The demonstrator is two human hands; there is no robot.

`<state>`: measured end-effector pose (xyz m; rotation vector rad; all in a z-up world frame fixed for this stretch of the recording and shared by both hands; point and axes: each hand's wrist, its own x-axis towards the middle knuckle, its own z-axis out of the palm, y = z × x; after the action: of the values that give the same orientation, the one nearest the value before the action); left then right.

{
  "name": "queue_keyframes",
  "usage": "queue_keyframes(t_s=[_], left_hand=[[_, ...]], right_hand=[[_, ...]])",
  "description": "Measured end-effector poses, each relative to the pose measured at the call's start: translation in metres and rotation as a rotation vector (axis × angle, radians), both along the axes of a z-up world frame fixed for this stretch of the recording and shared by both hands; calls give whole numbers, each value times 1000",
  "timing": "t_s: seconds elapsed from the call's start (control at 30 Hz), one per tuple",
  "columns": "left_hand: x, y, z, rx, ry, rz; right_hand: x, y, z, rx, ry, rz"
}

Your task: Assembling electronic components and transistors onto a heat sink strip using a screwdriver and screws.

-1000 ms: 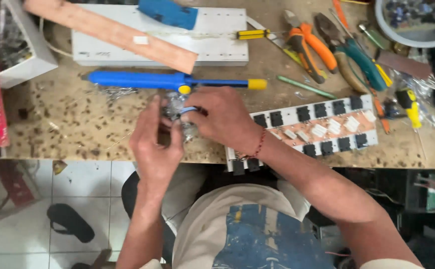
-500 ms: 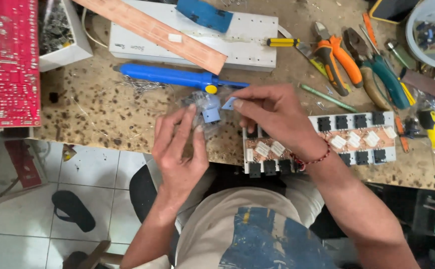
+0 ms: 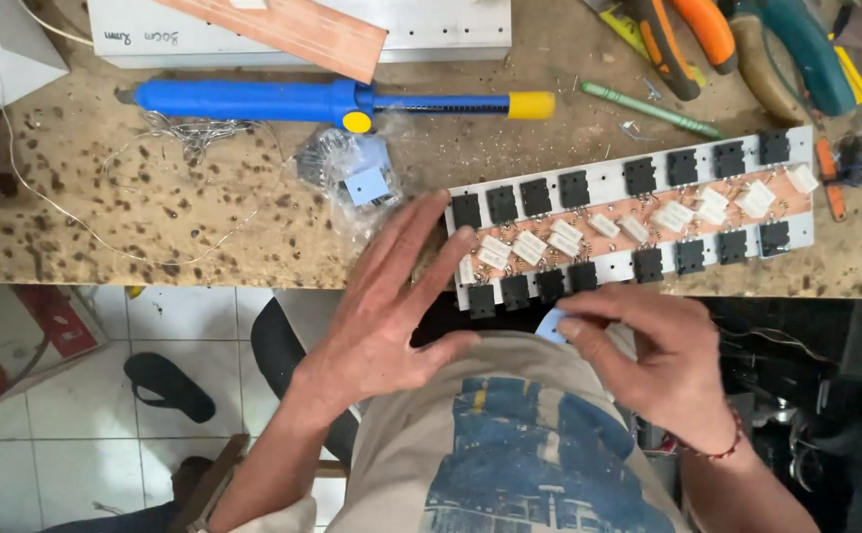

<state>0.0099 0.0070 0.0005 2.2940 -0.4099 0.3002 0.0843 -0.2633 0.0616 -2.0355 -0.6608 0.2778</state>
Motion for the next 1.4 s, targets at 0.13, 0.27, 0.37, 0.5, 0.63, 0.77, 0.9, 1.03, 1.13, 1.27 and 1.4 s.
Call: queue_keyframes(t_s=[0.13, 0.27, 0.37, 0.5, 0.63, 0.77, 0.9, 1.03, 1.13, 1.27, 1.4], left_hand=[[11, 8, 8, -26, 17, -60], [21, 12, 4, -6, 51, -90], [25, 14, 9, -14, 112, -95], [26, 15, 18, -30, 176, -78], [28, 16, 20, -26, 140, -62], [29, 16, 19, -28, 128, -84], [31, 13, 19, -33, 93, -102], [30, 14, 14, 5, 84, -93], [31, 13, 9, -3, 19, -100], [32, 11, 10, -52, -37, -82], [32, 15, 11, -60, -12, -97]], right_hand=[[-13, 7, -12, 11, -100, 100], [-12, 5, -29, 64, -241, 251], [-10, 4, -29, 3, -334, 323], [-11, 9, -27, 21, -475, 316], [-16, 8, -30, 9, -486, 268], [-15, 7, -30, 42, -522, 254], [-16, 2, -34, 59, -477, 265], [-22, 1, -37, 125, -198, 150], [-30, 11, -27, 163, -14, -4], [-35, 21, -23, 115, 165, -78], [-43, 30, -25, 63, 157, -72]])
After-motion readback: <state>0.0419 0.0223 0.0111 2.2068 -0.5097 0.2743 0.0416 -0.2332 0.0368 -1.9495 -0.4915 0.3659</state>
